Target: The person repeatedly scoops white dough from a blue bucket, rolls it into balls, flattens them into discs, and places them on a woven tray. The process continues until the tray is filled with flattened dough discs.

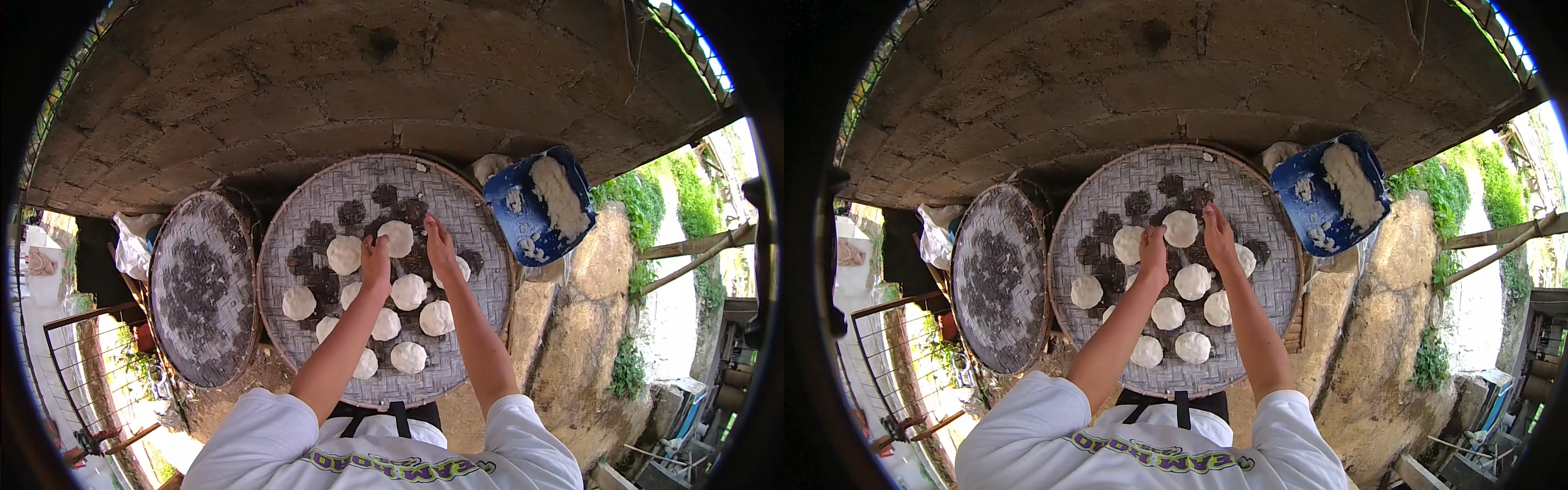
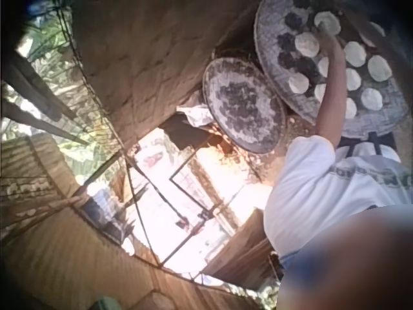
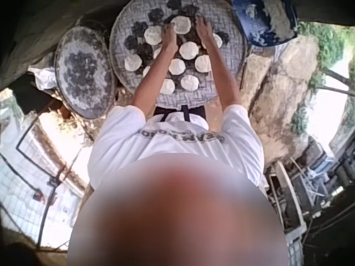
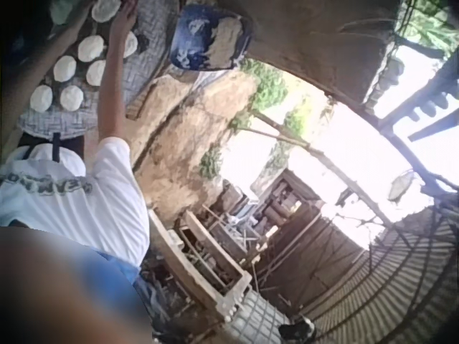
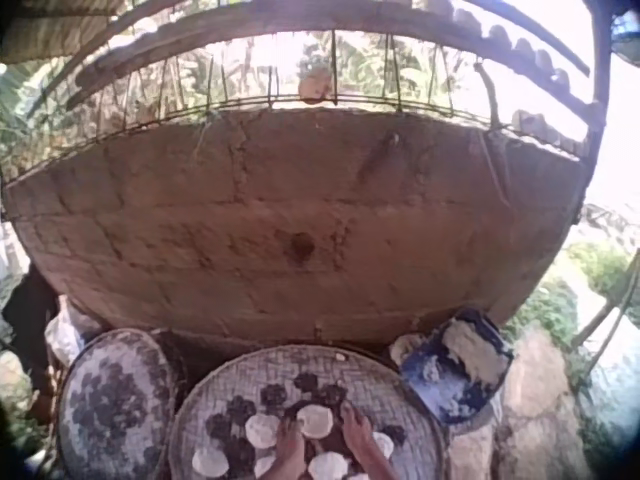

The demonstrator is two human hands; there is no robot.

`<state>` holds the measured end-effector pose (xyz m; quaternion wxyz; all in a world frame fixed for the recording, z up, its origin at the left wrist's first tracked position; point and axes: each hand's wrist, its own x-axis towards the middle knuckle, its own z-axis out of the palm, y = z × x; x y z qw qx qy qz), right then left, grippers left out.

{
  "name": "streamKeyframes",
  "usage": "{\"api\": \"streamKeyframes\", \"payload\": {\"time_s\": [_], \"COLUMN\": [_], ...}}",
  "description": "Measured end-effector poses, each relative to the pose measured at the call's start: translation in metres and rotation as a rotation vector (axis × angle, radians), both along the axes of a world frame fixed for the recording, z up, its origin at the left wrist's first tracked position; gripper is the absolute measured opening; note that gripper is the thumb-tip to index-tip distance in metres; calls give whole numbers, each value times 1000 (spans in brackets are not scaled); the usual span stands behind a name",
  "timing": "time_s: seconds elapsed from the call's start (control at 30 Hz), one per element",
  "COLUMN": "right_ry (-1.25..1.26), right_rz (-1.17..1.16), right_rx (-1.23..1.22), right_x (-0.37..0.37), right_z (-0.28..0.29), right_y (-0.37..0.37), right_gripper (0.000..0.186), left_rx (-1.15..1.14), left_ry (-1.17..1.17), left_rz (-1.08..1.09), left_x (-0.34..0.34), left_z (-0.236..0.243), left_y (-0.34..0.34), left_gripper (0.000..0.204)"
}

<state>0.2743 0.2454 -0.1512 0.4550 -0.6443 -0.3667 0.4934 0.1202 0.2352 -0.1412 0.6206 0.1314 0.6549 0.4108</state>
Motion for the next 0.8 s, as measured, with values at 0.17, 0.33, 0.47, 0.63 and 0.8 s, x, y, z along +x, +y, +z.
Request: {"api": "streamKeyframes", "payload": {"time_s": [0.17, 0.33, 0.47, 0.63, 0.8], "right_ry": [260, 153, -379, -973, -1260], "right_rz": [-187, -190, -164, -117, -7], "right_rx": [-73, -58, 51, 144, 216], "right_x": [66, 145, 239, 338, 404], "right_z": [7, 21, 27, -3, -50], "right_y": [-69, -119, -89, -1, 98], "right_gripper": [61, 48, 39, 45, 48], "left_rx": [654, 700, 652, 835, 525], "left_ry": [679, 1339, 1445, 931, 503], "left_rz": [-411, -1066, -1228, -767, -492], "left_x": [15, 32, 29, 19, 4], "left_z": [-1, -64, -85, -45, -7], "left_y": [23, 52, 46, -13, -107], "left_gripper": [56, 59, 60, 51, 38]}}
